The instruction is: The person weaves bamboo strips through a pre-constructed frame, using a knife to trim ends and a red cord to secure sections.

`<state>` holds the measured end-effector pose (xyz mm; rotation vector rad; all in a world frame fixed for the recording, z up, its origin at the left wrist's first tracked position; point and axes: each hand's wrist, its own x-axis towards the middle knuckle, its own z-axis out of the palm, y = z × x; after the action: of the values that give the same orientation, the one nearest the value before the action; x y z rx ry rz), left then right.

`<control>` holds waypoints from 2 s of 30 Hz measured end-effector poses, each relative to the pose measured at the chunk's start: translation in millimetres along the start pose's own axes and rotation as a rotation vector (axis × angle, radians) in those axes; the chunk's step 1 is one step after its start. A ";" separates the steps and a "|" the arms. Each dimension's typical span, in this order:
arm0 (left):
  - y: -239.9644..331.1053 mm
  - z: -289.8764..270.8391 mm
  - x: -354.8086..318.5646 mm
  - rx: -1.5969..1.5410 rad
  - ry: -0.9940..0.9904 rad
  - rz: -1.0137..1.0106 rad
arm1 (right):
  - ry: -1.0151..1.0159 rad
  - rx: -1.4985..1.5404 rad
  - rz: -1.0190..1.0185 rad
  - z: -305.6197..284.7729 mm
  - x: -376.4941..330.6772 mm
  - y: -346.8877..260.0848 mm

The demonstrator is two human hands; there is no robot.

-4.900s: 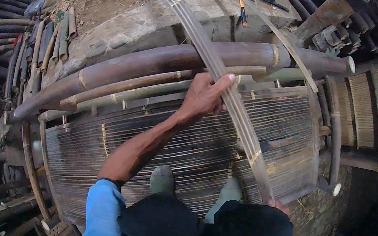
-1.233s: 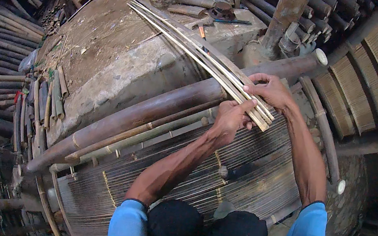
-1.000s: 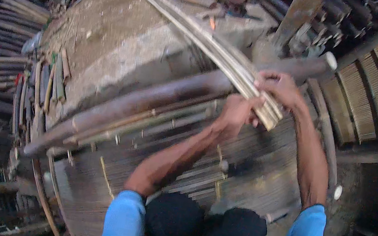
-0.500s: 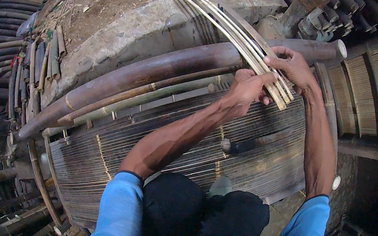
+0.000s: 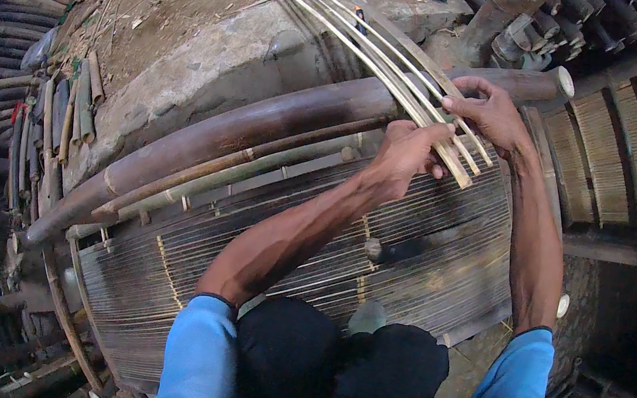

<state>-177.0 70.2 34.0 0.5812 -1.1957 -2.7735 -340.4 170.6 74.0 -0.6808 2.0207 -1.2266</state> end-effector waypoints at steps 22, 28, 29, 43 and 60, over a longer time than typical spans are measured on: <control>7.0 -10.7 -6.2 0.045 -0.012 -0.067 | 0.196 -0.664 -0.383 23.1 -82.7 -53.4; 13.7 -9.2 -15.5 0.057 0.013 -0.081 | 0.172 -0.667 -0.423 35.0 -100.5 -54.9; 11.9 -10.2 -15.1 0.057 0.012 -0.079 | 0.180 -0.699 -0.441 35.3 -102.5 -56.0; 12.3 -14.0 -29.8 0.058 0.019 -0.021 | 0.107 -0.717 -0.302 35.9 -113.7 -55.7; 11.0 -20.8 -31.7 0.061 -0.012 -0.033 | 0.112 -0.780 -0.375 33.4 -133.2 -53.1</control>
<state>-141.0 54.7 38.7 0.5955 -1.2888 -2.7795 -224.9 225.4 147.0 -1.4312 2.5464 -0.6235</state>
